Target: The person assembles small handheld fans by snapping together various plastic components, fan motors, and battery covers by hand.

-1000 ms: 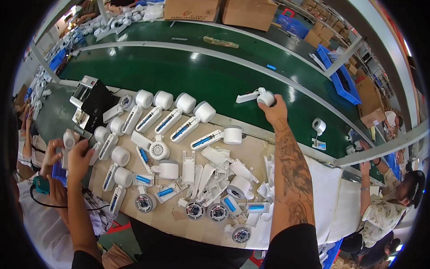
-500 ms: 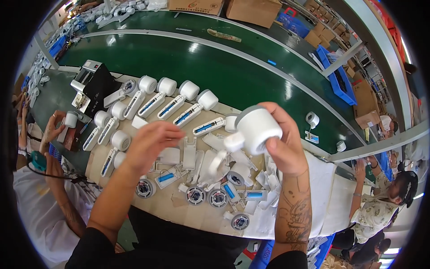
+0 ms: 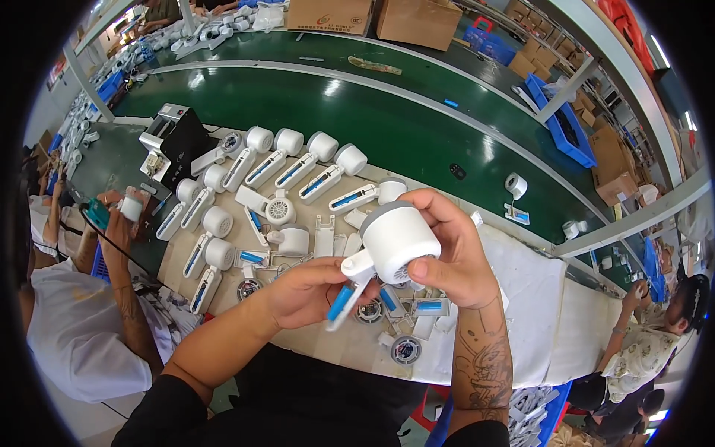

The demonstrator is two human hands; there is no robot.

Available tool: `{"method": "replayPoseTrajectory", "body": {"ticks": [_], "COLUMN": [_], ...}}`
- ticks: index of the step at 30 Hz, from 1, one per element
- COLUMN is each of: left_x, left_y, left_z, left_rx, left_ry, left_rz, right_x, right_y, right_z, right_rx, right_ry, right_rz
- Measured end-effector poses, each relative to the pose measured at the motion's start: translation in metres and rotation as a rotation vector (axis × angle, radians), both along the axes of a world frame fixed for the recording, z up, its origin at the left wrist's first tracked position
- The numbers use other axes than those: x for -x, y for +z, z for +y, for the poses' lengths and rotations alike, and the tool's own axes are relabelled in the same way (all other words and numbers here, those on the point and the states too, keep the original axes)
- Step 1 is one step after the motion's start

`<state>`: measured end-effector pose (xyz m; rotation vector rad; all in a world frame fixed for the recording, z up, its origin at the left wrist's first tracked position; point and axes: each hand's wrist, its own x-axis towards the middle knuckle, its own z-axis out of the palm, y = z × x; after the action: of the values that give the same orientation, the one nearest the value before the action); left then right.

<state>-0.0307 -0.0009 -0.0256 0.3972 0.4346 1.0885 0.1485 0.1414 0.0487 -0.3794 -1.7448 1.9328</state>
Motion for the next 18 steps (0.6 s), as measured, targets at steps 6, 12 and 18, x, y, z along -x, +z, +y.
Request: {"method": "replayPoseTrajectory", "body": {"ticks": [6,12,18], "left_x": [0.001,0.0,-0.005], "left_y": [0.03,0.043,0.048], "left_z": [-0.013,-0.021,-0.024], "left_rx": [-0.135,-0.104,-0.152], "left_ry": [0.219,0.271,0.388], "left_rz": [0.257,0.327,0.412], "right_x": [0.003,0.005,0.008], "right_y": [0.014,0.019,0.029], "right_z": [-0.009,-0.015,-0.025], "right_rx": [-0.084,-0.14,-0.183], "right_ry": [-0.038,-0.101,-0.059], "right_rz": [0.004,0.007,-0.011]}}
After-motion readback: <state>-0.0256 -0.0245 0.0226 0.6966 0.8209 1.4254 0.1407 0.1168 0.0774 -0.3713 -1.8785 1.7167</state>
